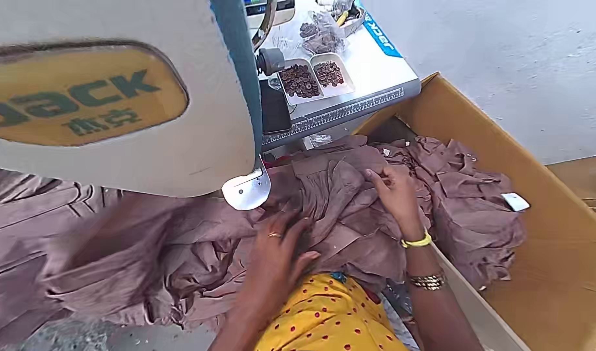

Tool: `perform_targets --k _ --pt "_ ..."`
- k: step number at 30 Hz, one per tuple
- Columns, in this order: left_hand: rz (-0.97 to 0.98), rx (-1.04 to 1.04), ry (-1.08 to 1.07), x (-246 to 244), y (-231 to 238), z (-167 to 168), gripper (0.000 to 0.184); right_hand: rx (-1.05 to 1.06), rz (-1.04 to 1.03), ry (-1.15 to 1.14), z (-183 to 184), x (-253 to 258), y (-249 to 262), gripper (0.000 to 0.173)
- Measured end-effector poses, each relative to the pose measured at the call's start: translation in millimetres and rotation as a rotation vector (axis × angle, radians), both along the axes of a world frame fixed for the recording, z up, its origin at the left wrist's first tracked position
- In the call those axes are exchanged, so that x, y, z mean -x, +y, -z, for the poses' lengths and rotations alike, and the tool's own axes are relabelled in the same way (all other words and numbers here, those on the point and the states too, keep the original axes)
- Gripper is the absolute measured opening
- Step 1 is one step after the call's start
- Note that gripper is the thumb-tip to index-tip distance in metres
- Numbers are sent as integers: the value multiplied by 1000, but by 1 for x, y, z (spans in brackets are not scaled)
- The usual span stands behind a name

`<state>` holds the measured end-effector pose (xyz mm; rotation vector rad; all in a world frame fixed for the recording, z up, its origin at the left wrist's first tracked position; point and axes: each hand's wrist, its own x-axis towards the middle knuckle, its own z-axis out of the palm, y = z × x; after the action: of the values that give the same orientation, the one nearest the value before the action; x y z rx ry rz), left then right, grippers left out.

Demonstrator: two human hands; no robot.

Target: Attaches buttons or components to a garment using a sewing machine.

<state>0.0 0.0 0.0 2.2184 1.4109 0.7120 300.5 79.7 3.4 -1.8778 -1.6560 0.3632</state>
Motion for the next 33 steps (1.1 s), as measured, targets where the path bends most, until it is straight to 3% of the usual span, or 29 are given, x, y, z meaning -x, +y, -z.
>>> perform_targets --k 4,6,9,12,15,17,20,24,28,33 --pt "-17 -5 124 -31 8 16 40 384 -196 107 30 5 54 48" --pt "-63 11 105 -23 7 13 24 444 -189 133 22 15 67 37" --pt "-196 11 9 21 -6 -17 13 164 -206 178 -20 42 56 25" --pt "-327 35 227 88 -23 -67 16 -150 -334 161 -34 93 31 26" --pt "-364 141 395 123 -34 -96 39 -365 -498 -53 -29 147 5 18" --pt "-282 35 241 120 -30 -95 50 -434 -638 26 -33 172 -14 22" --pt "-155 -26 -201 89 -20 -81 32 -338 -856 513 -61 182 -33 24" --pt "-229 247 -642 73 3 -74 32 -238 -692 665 -73 176 -13 28" --pt "-367 355 -605 75 44 -82 20 34 -586 730 -63 174 4 29" --pt "-412 276 -496 74 75 -87 13 -25 -515 799 -58 182 21 24"
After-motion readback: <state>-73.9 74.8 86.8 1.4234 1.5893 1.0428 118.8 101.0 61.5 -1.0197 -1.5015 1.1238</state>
